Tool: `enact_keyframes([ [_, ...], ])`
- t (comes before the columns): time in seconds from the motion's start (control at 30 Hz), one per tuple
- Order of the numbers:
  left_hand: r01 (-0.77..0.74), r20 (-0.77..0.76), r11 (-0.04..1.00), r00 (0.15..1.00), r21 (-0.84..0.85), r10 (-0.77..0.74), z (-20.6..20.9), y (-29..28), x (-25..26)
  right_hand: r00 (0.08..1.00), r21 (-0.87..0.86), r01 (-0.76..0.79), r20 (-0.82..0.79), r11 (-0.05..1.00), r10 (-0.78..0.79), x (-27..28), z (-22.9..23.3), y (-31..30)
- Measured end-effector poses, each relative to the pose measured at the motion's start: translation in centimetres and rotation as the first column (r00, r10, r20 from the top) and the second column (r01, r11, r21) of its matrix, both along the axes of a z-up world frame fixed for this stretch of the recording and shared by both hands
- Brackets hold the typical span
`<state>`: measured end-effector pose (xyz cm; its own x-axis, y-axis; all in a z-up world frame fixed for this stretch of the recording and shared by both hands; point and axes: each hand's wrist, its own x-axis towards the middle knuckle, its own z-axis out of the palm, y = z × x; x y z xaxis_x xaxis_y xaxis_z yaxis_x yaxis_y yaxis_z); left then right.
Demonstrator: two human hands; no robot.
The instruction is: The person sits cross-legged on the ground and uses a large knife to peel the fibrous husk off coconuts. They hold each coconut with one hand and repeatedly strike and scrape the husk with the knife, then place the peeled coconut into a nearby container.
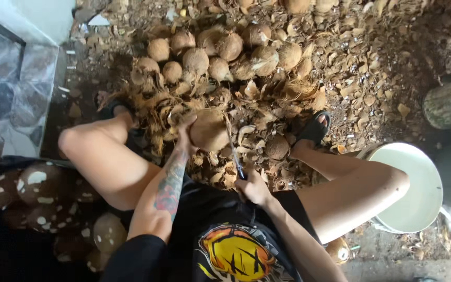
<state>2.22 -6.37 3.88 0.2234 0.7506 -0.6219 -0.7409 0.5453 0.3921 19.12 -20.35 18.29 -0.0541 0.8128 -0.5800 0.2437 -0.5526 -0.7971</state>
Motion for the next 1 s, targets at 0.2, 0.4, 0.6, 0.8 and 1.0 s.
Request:
enact_keyframes([
  [0.2, -0.034, 0.08, 0.999, 0.996, 0.011, 0.033, 2.9, 0.9, 0.6, 0.959, 0.283, -0.013, -0.27, 0.959, 0.093, -0.1, -2.0, -1.4],
  [0.4, -0.084, -0.041, 0.99, 0.996, -0.114, 0.08, 1.5, 0.9, 0.0, 0.975, 0.602, -0.219, 0.111, 0.768, 0.191, 2.1, -7.8, -0.5],
  [0.6, -0.087, -0.15, 0.986, 0.987, -0.143, 0.065, -1.3, 0.4, 0.5, 0.979, -0.166, -0.082, 0.172, 0.983, 0.111, 2.5, -9.4, -0.6],
  [0.8, 0.028, 0.028, 0.982, 0.999, -0.188, -0.023, 6.8, 1.4, 1.0, 1.0, 0.392, 0.009, 0.02, 0.92, -0.018, 3.7, -4.2, -2.2],
  [1.0, -0.038, 0.196, 0.959, 0.976, -0.281, 0.096, -0.6, 2.1, 0.5, 0.996, 0.94, -0.087, 0.079, 0.329, 0.035, 3.4, -1.9, -2.4],
])
